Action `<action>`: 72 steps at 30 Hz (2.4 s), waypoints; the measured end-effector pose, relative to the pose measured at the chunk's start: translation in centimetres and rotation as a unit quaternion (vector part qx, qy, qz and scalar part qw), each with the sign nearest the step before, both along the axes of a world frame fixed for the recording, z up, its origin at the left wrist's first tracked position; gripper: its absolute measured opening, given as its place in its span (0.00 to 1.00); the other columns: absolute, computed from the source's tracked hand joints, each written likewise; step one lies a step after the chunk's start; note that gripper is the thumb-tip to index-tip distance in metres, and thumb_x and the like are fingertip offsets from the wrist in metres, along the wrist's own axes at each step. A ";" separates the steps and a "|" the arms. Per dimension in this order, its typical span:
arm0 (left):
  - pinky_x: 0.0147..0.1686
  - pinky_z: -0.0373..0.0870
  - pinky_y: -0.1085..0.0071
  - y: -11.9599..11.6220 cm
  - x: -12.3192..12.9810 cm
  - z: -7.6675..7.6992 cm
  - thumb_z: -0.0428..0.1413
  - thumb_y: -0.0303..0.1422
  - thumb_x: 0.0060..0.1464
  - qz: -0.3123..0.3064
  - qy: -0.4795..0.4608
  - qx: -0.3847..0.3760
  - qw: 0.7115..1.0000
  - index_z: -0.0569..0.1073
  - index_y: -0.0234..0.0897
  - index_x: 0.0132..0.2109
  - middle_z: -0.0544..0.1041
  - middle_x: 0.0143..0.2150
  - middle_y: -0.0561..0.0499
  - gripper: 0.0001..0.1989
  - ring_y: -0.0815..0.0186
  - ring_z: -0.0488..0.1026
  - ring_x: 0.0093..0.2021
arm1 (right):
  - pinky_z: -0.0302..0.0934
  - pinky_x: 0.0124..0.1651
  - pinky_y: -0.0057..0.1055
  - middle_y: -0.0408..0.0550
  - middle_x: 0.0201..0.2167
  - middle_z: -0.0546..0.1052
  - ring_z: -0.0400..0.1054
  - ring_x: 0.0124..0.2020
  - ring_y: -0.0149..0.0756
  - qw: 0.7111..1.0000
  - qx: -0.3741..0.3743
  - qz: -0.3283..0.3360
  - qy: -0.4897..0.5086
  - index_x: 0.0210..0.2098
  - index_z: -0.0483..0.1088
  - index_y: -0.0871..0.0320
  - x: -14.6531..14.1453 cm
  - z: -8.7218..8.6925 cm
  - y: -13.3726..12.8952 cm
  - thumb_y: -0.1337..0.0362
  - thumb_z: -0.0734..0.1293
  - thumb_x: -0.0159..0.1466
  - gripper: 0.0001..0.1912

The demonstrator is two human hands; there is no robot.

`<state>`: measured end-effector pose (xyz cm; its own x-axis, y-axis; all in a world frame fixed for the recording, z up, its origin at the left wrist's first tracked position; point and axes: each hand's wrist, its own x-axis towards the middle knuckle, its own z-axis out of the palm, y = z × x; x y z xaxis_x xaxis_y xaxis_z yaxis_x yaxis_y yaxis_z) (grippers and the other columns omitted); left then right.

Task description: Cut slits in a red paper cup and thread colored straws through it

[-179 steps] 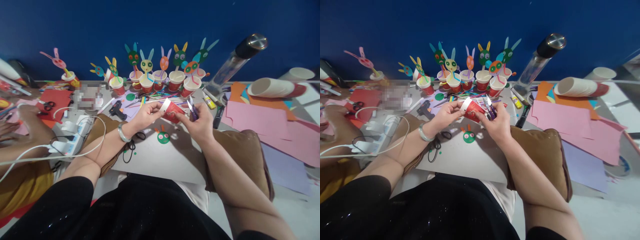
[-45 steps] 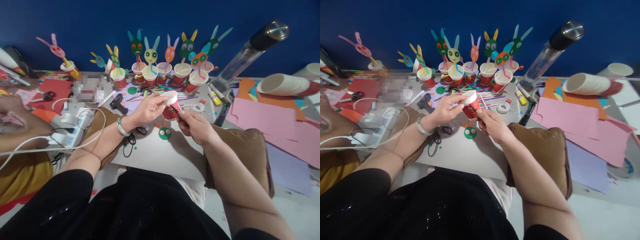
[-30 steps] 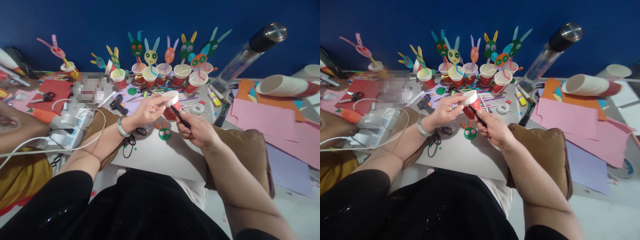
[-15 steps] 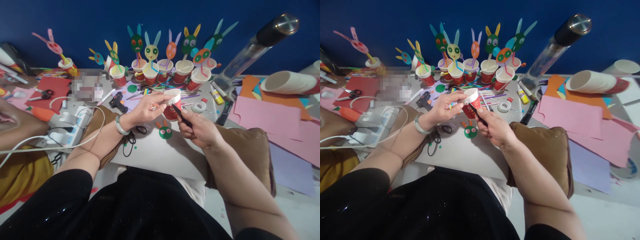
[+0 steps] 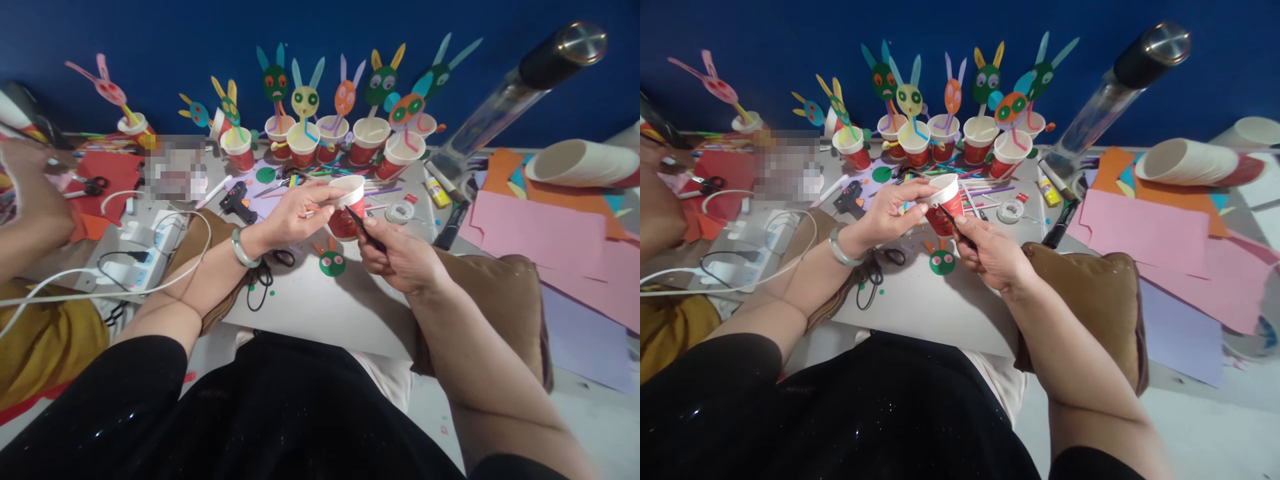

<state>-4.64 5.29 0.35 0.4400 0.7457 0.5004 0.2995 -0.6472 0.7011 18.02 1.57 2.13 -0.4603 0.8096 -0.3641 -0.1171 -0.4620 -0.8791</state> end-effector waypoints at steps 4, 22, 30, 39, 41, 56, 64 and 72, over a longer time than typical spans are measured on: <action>0.60 0.74 0.53 0.0 0.0 -0.1 0.55 0.38 0.64 -0.002 -0.006 -0.005 1.000 0.81 0.40 0.53 0.84 0.51 0.46 0.16 0.56 0.79 0.54 | 0.33 0.17 0.23 0.32 0.13 0.54 0.40 0.15 0.20 1.000 0.014 0.002 -0.006 0.28 0.65 0.55 0.1 -0.1 0.2 0.43 0.77 0.58 0.26; 0.38 0.76 0.70 -0.5 0.8 0.3 0.61 0.40 0.58 -0.146 -0.084 -0.225 0.960 0.80 0.36 0.44 0.84 0.40 0.48 0.13 0.66 0.79 0.37 | 0.40 0.22 0.29 0.38 0.18 0.61 0.50 0.20 0.27 0.953 0.283 -0.029 -0.109 0.32 0.75 0.55 1.7 -1.5 2.0 0.38 0.78 0.55 0.27; 0.32 0.68 0.72 -0.9 1.1 0.9 0.62 0.58 0.57 -0.135 -0.057 -0.219 0.965 0.72 0.36 0.33 0.74 0.29 0.52 0.27 0.71 0.69 0.29 | 0.41 0.22 0.28 0.37 0.17 0.60 0.49 0.19 0.27 0.958 0.266 -0.006 -0.105 0.28 0.71 0.54 1.4 -1.8 1.7 0.37 0.77 0.56 0.27; 0.31 0.69 0.65 -0.4 1.6 -0.3 0.46 0.62 0.66 -0.057 -0.047 -0.134 0.988 0.65 0.39 0.29 0.67 0.28 0.51 0.32 0.67 0.67 0.29 | 0.38 0.22 0.28 0.37 0.16 0.58 0.47 0.19 0.26 0.973 0.221 0.001 -0.073 0.26 0.69 0.54 1.0 -1.7 1.1 0.37 0.78 0.54 0.28; 0.34 0.72 0.63 -0.2 1.5 -0.4 0.45 0.62 0.66 -0.049 -0.048 -0.136 0.988 0.67 0.40 0.30 0.70 0.30 0.50 0.31 0.65 0.70 0.31 | 0.39 0.22 0.28 0.37 0.17 0.58 0.48 0.19 0.27 0.972 0.227 -0.003 -0.068 0.25 0.68 0.54 1.1 -1.7 1.1 0.38 0.78 0.55 0.28; 0.57 0.68 0.54 -0.2 1.3 -0.5 0.57 0.52 0.65 0.086 0.003 0.136 0.987 0.78 0.41 0.43 0.82 0.44 0.46 0.19 0.59 0.76 0.47 | 0.55 0.33 0.33 0.42 0.24 0.70 0.60 0.25 0.33 0.794 0.504 -0.165 -0.297 0.31 0.70 0.53 1.1 -2.1 0.3 0.59 0.71 0.64 0.08; 0.60 0.65 0.56 -0.8 1.5 -0.4 0.51 0.50 0.70 0.119 0.032 0.160 0.979 0.77 0.41 0.40 0.81 0.39 0.50 0.20 0.63 0.75 0.43 | 0.58 0.29 0.31 0.43 0.27 0.77 0.68 0.24 0.34 0.649 0.685 -0.132 -0.303 0.40 0.72 0.53 1.7 -3.9 0.7 0.66 0.67 0.65 0.04; 0.64 0.63 0.54 -1.4 1.6 -0.8 0.44 0.43 0.73 0.123 0.074 0.216 0.966 0.72 0.40 0.42 0.79 0.40 0.49 0.17 0.62 0.73 0.45 | 0.59 0.29 0.30 0.42 0.27 0.78 0.68 0.24 0.33 0.634 0.697 -0.135 -0.306 0.41 0.72 0.53 1.3 -3.6 0.3 0.68 0.66 0.66 0.05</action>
